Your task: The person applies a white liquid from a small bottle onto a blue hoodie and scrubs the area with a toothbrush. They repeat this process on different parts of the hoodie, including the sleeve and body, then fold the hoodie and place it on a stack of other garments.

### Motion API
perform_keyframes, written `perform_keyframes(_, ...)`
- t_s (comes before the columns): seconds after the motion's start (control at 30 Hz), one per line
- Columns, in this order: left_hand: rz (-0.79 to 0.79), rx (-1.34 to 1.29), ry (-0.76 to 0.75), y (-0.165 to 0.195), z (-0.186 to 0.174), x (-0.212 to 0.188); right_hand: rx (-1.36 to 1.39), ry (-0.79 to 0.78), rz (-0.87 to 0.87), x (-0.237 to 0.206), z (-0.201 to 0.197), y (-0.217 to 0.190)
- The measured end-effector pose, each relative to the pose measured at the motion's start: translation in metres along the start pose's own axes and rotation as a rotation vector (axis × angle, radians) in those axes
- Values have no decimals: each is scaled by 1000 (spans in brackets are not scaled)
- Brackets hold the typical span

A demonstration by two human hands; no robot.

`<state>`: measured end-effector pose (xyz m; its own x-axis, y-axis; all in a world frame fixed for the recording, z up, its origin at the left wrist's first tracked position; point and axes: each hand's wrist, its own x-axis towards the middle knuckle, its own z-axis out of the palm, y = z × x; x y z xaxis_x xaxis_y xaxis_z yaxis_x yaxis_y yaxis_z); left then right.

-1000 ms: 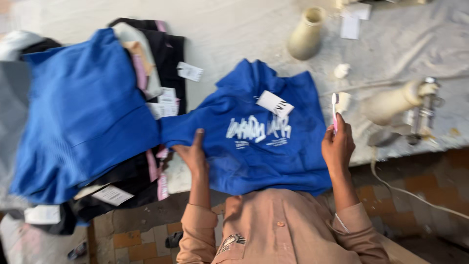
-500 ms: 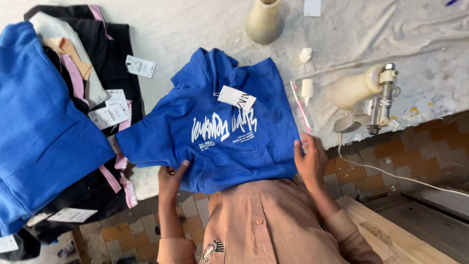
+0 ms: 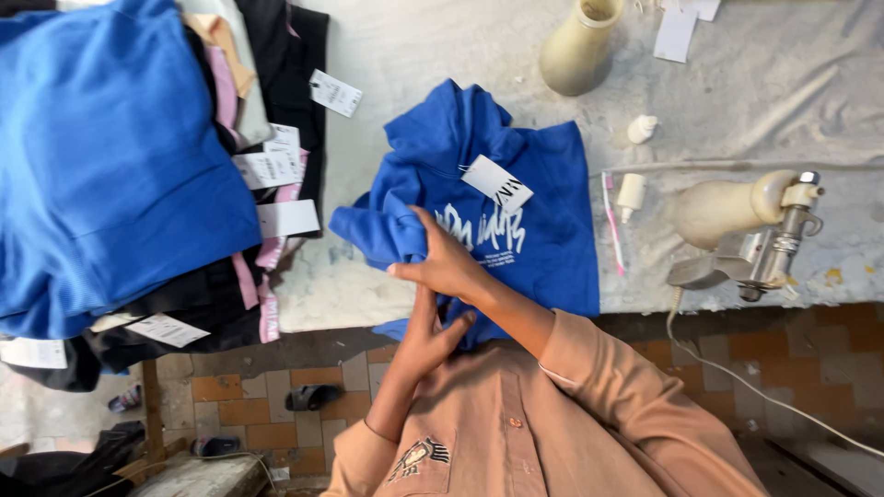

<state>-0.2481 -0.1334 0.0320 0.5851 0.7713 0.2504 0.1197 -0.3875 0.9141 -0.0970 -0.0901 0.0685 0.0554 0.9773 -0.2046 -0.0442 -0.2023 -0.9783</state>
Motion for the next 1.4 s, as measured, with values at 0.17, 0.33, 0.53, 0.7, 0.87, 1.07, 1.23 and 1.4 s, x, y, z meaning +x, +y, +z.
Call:
perform_keyframes(0.17,-570,-903,301,-52,-35,-18,-230,100,-108,-1,27,-81)
perform_keyframes(0.33,-510,-1148,546,-70,-47,9,-32,-345,-315,-42,56,-172)
perform_keyframes(0.53,-330,-1154,475,-3,-83,68,209,-607,-731,-97,54,-269)
perform_keyframes(0.7,-165,-1011,420,37,-101,113,276,-490,-991,-142,-53,-277)
perform_keyframes(0.87,-36,-507,467,122,-157,94,287,-135,-1052,-168,-127,-271)
perform_keyframes(1.07,111,250,812,210,-231,33,221,-154,-1136,-198,-162,-220)
perform_keyframes(1.23,82,787,787,134,-235,189,408,78,-821,-131,-182,-110)
perform_keyframes(1.4,145,1098,388,5,-166,209,550,803,124,-50,-177,29)
